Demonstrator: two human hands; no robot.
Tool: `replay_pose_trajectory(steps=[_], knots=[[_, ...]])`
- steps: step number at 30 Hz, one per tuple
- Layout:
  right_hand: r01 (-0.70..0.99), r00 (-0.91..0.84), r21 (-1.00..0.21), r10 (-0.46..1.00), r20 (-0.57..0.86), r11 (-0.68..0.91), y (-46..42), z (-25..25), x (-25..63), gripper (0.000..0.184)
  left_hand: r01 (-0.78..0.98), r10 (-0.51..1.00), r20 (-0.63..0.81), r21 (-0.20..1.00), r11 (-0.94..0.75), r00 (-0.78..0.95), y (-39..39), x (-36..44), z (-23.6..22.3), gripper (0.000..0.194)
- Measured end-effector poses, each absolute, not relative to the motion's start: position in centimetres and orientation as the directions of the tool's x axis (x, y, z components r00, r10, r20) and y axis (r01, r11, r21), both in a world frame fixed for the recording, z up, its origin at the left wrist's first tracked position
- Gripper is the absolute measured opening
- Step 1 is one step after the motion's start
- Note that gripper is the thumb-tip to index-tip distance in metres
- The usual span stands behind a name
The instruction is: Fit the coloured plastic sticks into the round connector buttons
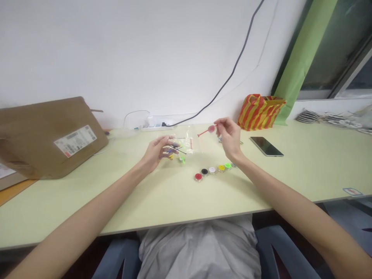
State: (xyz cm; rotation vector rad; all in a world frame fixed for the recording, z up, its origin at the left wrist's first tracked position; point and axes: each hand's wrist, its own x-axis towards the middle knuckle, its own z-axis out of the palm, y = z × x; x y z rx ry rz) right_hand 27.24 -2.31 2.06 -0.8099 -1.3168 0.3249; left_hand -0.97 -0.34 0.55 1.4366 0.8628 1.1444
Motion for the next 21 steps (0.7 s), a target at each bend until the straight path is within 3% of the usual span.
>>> replay_pose_trajectory(steps=[11, 21], knots=[[0.325, 0.229, -0.677, 0.639, 0.734, 0.66, -2.0, 1.5, 27.2, 0.009, -0.051, 0.934, 0.16, 0.987, -0.152, 0.32, -0.9, -0.6, 0.9, 0.055], [0.116, -0.009, -0.767, 0.773, 0.635, 0.631, -3.6, 0.9, 24.7, 0.027, -0.031, 0.84, 0.165, 0.984, -0.174, 0.517, -0.8, -0.6, 0.4, 0.057]])
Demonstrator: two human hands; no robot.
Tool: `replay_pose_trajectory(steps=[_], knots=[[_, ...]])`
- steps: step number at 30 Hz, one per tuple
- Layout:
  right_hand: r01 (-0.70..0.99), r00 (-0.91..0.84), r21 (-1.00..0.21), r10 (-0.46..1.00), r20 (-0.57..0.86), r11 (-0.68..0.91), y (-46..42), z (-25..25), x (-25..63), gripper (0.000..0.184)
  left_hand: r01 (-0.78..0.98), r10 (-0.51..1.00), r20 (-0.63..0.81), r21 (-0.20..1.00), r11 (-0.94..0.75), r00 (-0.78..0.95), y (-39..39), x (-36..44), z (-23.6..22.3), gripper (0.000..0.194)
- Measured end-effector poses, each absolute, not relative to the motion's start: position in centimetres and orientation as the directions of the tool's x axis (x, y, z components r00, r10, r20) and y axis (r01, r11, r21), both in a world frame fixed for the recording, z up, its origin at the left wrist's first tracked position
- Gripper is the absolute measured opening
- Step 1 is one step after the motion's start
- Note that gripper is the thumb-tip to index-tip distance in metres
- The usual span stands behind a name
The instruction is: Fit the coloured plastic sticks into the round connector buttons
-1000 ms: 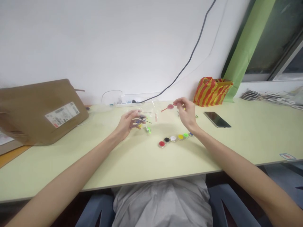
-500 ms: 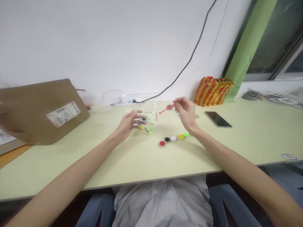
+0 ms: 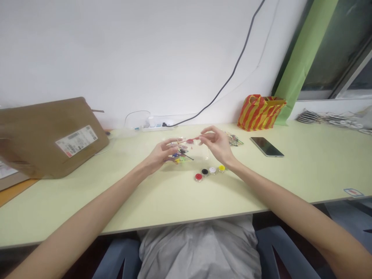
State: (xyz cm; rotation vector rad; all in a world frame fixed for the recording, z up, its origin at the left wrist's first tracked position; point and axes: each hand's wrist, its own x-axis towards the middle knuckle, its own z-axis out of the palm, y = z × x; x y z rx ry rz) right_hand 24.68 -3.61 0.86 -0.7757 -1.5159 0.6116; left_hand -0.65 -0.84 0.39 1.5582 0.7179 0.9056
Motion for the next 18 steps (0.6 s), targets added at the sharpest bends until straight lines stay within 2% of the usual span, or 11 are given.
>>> replay_pose_trajectory(steps=[4, 10, 15, 18], knots=[[0.103, -0.012, -0.757, 0.762, 0.647, 0.645, -3.9, 0.6, 24.4, 0.03, -0.033, 0.796, 0.151, 0.986, -0.163, 0.587, -0.7, -0.7, -0.1, 0.058], [0.191, 0.02, -0.722, 0.733, 0.68, 0.664, -4.1, 0.3, 23.9, 0.03, -0.08, 0.785, 0.162, 0.987, -0.143, 0.598, -0.8, -0.5, -0.1, 0.058], [0.203, -0.058, -0.737, 0.759, 0.649, 0.645, -5.1, 0.0, 22.8, 0.027, -0.109, 0.755, 0.177, 0.984, -0.139, 0.632, -1.1, -0.2, -0.1, 0.054], [0.248, -0.167, -0.713, 0.754, 0.636, 0.656, -5.3, 0.2, 22.8, 0.018, -0.1, 0.799, 0.221, 0.975, -0.2, 0.56, -1.1, 0.1, -0.1, 0.045]])
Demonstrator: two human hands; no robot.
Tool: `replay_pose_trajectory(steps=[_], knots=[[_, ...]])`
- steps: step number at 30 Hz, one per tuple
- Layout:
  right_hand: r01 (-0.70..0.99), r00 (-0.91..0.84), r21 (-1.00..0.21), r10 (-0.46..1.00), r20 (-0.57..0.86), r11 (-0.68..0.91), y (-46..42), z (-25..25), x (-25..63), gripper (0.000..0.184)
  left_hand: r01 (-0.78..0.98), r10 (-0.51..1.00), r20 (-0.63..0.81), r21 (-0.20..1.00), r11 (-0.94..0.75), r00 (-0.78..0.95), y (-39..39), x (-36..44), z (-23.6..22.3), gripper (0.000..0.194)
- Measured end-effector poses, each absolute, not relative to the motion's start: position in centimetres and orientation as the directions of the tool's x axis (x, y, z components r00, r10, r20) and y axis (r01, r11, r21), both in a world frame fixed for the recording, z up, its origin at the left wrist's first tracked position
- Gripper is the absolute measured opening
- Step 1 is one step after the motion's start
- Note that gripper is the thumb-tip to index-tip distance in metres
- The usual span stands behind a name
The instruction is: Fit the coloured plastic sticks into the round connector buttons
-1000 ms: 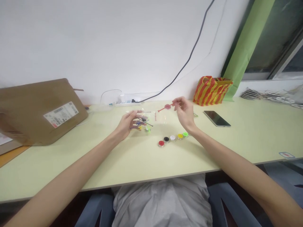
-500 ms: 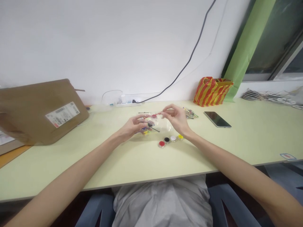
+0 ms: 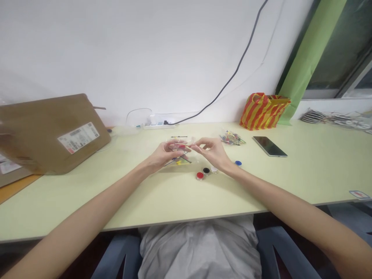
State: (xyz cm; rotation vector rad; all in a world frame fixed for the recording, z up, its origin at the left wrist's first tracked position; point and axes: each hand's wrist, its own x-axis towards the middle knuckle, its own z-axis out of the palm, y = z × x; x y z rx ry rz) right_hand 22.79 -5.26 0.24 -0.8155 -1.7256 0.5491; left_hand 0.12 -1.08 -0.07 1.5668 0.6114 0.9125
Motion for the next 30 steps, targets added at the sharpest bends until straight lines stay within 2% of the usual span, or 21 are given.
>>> replay_pose_trajectory(steps=[2, 4, 6, 8, 13, 16, 22, 30], knots=[[0.286, -0.201, -0.68, 0.736, 0.647, 0.676, -5.0, 0.3, 23.1, 0.017, -0.116, 0.86, 0.296, 0.955, -0.273, 0.415, -0.8, 0.2, -0.1, 0.039], [0.337, -0.177, -0.647, 0.721, 0.67, 0.684, -4.5, 0.2, 23.5, 0.025, -0.124, 0.912, 0.34, 0.939, -0.32, 0.227, -0.2, -0.1, -0.1, 0.041], [0.404, -0.172, -0.615, 0.717, 0.676, 0.677, -4.0, -0.2, 24.0, 0.031, -0.117, 0.944, 0.321, 0.943, -0.311, 0.075, 0.4, -0.6, -0.1, 0.049], [0.465, -0.256, -0.569, 0.718, 0.647, 0.679, -3.8, -0.7, 24.2, 0.032, -0.127, 0.958, 0.287, 0.95, -0.286, -0.014, 1.0, -1.2, -0.1, 0.053], [0.484, -0.645, -0.39, 0.62, 0.446, 0.783, -4.6, -1.1, 23.6, 0.032, -0.166, 0.957, 0.29, 0.942, -0.291, -0.028, 0.8, -1.2, -0.1, 0.055], [0.492, -0.715, -0.33, 0.59, 0.375, 0.806, -4.8, -1.0, 23.2, 0.025, -0.14, 0.953, 0.299, 0.947, -0.29, 0.042, 0.1, -0.5, -0.1, 0.059], [0.607, -0.523, -0.399, 0.723, 0.451, 0.688, -3.6, -1.1, 24.4, 0.014, -0.096, 0.946, 0.299, 0.953, -0.288, 0.129, -0.6, -0.2, 0.2, 0.061], [0.577, -0.212, -0.513, 0.723, 0.657, 0.635, -2.2, 0.0, 26.5, 0.013, -0.121, 0.949, 0.251, 0.965, -0.231, 0.192, -0.2, -0.4, 0.0, 0.062]])
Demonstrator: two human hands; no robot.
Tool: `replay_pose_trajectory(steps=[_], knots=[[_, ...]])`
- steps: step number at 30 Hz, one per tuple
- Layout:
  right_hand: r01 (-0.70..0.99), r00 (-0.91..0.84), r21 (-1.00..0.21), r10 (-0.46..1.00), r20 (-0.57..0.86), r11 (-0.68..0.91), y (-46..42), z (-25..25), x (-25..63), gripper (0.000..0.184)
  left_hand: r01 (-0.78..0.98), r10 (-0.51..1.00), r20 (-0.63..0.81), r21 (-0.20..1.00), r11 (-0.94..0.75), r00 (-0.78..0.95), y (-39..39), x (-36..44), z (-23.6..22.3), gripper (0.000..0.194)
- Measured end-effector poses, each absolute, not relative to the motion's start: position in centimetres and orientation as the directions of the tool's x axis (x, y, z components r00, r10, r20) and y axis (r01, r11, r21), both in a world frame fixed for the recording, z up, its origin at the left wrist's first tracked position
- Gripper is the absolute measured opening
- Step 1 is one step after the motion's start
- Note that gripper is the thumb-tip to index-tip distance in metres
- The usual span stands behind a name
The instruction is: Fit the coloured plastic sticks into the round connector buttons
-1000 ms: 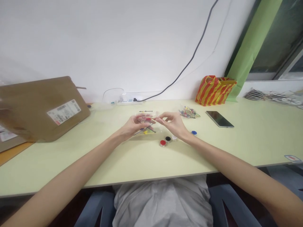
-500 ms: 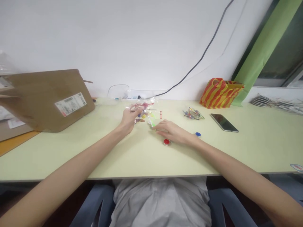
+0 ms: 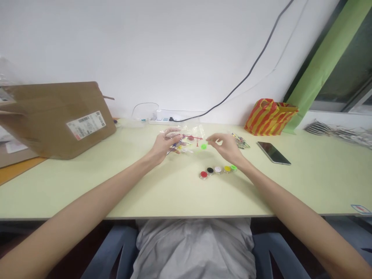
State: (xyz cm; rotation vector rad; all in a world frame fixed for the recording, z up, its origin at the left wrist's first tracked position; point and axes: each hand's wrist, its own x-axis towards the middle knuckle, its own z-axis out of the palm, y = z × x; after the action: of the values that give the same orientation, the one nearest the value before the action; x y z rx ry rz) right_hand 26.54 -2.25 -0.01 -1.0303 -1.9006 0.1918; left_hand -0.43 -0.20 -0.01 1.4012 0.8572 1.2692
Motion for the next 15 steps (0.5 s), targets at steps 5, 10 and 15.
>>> replay_pose_trajectory(steps=[5, 10, 15], knots=[[0.535, 0.104, -0.568, 0.618, 0.779, 0.625, -1.5, 1.0, 28.0, 0.019, -0.116, 0.943, 0.25, 0.966, -0.229, 0.219, -0.1, -0.5, 0.1, 0.06], [0.386, 0.256, -0.63, 0.577, 0.775, 0.674, -1.6, 1.7, 28.5, 0.014, -0.115, 0.931, 0.248, 0.968, -0.225, 0.267, -0.1, -0.7, 0.1, 0.057], [0.281, 0.18, -0.707, 0.688, 0.703, 0.649, -2.2, 1.2, 27.1, 0.014, -0.08, 0.902, 0.187, 0.982, -0.169, 0.389, -0.5, -0.7, 0.4, 0.055]])
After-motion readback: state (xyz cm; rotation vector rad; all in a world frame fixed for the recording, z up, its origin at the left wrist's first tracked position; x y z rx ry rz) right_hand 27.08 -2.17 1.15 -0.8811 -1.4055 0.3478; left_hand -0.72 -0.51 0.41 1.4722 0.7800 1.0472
